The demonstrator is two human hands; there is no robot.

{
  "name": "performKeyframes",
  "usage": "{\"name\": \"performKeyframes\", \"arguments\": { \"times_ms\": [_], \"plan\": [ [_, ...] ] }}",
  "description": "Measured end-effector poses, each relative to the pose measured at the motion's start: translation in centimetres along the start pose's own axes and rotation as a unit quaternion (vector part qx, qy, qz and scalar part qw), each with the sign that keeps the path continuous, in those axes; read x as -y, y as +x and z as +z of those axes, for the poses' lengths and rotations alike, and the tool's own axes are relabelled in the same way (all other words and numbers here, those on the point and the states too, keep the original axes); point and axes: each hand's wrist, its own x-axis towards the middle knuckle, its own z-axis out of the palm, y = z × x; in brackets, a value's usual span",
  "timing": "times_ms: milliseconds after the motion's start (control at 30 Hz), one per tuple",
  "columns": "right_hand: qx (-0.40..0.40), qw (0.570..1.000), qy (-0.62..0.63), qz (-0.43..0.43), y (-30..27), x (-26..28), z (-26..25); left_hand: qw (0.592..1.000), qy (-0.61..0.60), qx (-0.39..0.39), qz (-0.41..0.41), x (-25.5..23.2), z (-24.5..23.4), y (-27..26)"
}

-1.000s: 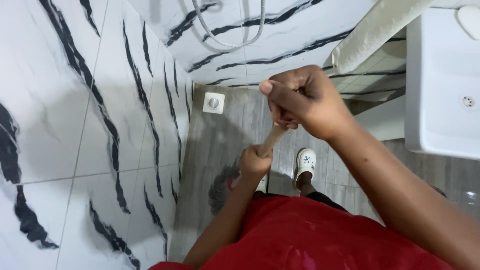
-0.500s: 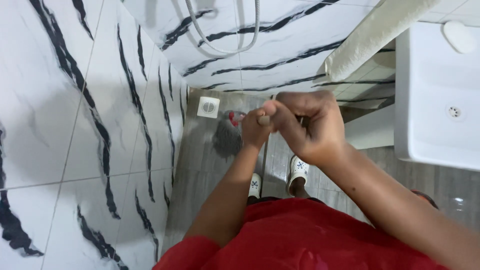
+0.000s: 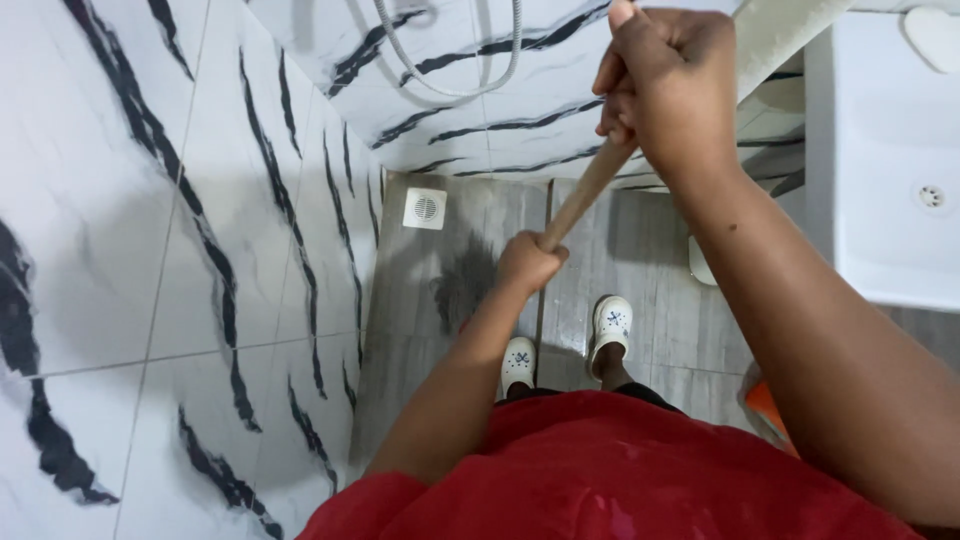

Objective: The person mops the bathroom floor, using a mop and bucket, dipping the mop into the bucket and then scrubbing the tiles around the sink and toilet area.

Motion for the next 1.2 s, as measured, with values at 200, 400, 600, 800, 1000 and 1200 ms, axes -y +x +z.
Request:
{"name": "performKeyframes", "arguments": {
  "times_ms": [200, 400, 600, 800, 1000, 1200],
  "plan": [
    [-0.004, 0.99, -0.042, 0.137, -2.7, -3.0, 2.7, 0.998, -0.002, 0.036, -0.043, 9.1, 2.3, -3.6],
    [0.057, 0.961, 0.062, 0.263, -5.9, -6.2, 5.4, 0.996, -0.019, 0.065, -0.064, 15.7, 2.1, -8.2],
    [0.145, 0.964, 0.08, 0.21, -5.8, -1.5, 4.3, 0.993, -0.007, -0.105, 0.05, 10.9, -0.2, -8.8],
    [0.164, 0.978, -0.031, 0.123, -5.7, 4.7, 2.2, 0.987, -0.027, -0.115, 0.106, 2.5, -2.7, -6.9],
    [0.105, 0.989, -0.091, 0.045, -7.2, 4.5, 1.0, 0.921, -0.007, -0.201, 0.335, -0.9, -1.3, -0.3],
    [0.003, 0.992, -0.124, 0.015, -8.1, 1.5, 1.5, 0.937, -0.048, -0.146, 0.314, -1.2, 1.3, 3.9]
  ]
}}
